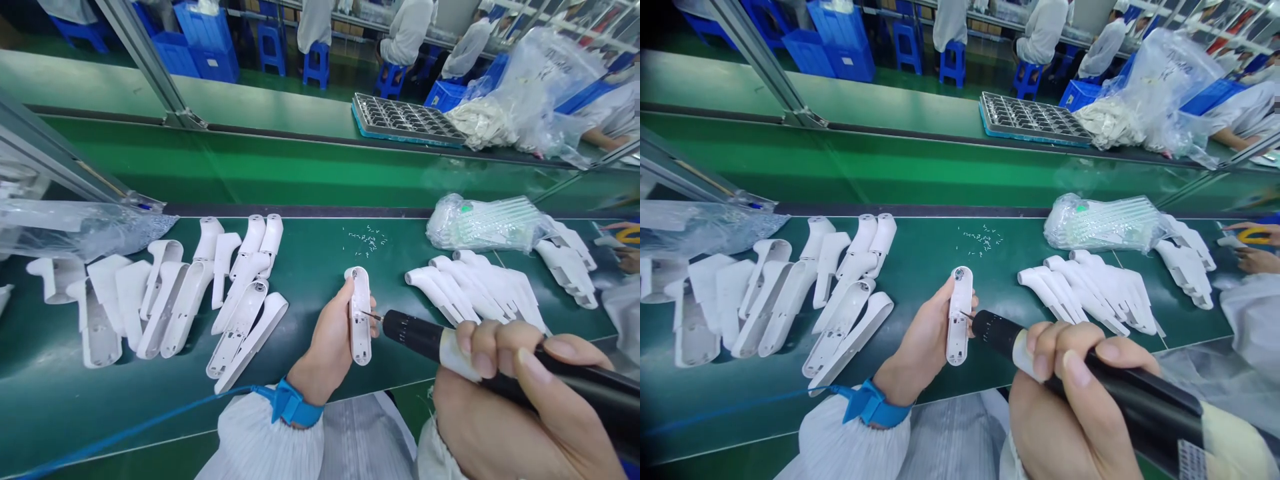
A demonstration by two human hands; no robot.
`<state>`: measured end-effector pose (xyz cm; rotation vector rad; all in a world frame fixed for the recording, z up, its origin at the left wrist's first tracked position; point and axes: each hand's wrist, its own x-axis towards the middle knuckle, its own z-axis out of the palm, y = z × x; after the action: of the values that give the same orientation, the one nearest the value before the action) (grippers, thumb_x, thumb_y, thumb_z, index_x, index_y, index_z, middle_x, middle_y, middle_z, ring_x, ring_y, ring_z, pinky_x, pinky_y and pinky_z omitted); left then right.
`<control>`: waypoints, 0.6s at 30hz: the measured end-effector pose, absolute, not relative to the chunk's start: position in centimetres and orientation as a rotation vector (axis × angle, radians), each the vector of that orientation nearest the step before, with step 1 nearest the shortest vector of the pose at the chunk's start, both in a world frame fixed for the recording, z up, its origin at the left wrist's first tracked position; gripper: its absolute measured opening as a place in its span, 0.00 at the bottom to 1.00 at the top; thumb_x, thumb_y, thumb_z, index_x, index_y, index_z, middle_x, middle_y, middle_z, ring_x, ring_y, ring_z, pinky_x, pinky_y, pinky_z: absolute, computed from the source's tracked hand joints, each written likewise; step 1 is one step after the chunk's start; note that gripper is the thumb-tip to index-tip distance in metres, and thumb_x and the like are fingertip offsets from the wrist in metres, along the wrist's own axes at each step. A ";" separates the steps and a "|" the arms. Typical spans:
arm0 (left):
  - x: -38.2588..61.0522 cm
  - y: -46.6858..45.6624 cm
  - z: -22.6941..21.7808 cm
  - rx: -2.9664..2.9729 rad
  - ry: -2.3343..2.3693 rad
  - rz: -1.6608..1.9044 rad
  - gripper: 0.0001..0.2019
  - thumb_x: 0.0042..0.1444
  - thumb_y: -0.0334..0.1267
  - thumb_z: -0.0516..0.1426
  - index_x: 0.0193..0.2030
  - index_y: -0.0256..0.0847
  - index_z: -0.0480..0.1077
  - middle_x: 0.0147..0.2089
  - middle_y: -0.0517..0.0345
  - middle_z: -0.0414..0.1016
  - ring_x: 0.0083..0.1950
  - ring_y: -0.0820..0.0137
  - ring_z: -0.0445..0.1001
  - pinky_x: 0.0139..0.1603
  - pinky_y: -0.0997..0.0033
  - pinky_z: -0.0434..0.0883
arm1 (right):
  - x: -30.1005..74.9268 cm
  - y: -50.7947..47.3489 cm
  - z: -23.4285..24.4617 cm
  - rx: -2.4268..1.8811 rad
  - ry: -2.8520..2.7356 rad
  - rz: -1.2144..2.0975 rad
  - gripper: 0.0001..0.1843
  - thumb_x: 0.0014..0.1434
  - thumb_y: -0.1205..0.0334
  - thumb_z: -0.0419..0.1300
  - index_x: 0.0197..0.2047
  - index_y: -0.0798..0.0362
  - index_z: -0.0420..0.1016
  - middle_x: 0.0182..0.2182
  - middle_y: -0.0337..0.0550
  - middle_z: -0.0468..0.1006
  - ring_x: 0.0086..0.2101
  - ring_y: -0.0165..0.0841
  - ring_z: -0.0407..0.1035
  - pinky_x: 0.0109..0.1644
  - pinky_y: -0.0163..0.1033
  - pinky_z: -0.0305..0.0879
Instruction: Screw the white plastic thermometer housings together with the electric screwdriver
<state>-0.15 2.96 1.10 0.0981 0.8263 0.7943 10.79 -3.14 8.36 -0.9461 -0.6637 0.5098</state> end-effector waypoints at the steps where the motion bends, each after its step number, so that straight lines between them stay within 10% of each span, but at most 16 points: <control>1: 0.0 2.9 1.0 0.103 0.816 0.795 0.25 0.65 0.58 0.61 0.32 0.36 0.72 0.28 0.60 0.67 0.25 0.76 0.64 0.27 0.74 0.65 | 10.7 -3.1 8.3 -0.934 -0.683 0.485 0.11 0.54 0.73 0.55 0.39 0.49 0.67 0.23 0.34 0.65 0.23 0.30 0.60 0.32 0.40 0.63; 18: 0.8 1.9 0.9 0.116 0.829 0.866 0.26 0.60 0.61 0.64 0.31 0.37 0.70 0.27 0.61 0.66 0.22 0.79 0.58 0.22 0.78 0.56 | 10.2 -3.9 8.0 -0.958 -0.856 0.497 0.13 0.58 0.77 0.56 0.42 0.49 0.65 0.26 0.33 0.69 0.25 0.30 0.64 0.35 0.42 0.68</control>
<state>0.78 1.88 0.94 0.1159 0.8292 0.8663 10.18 -3.91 7.96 -0.9576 -0.8560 0.4966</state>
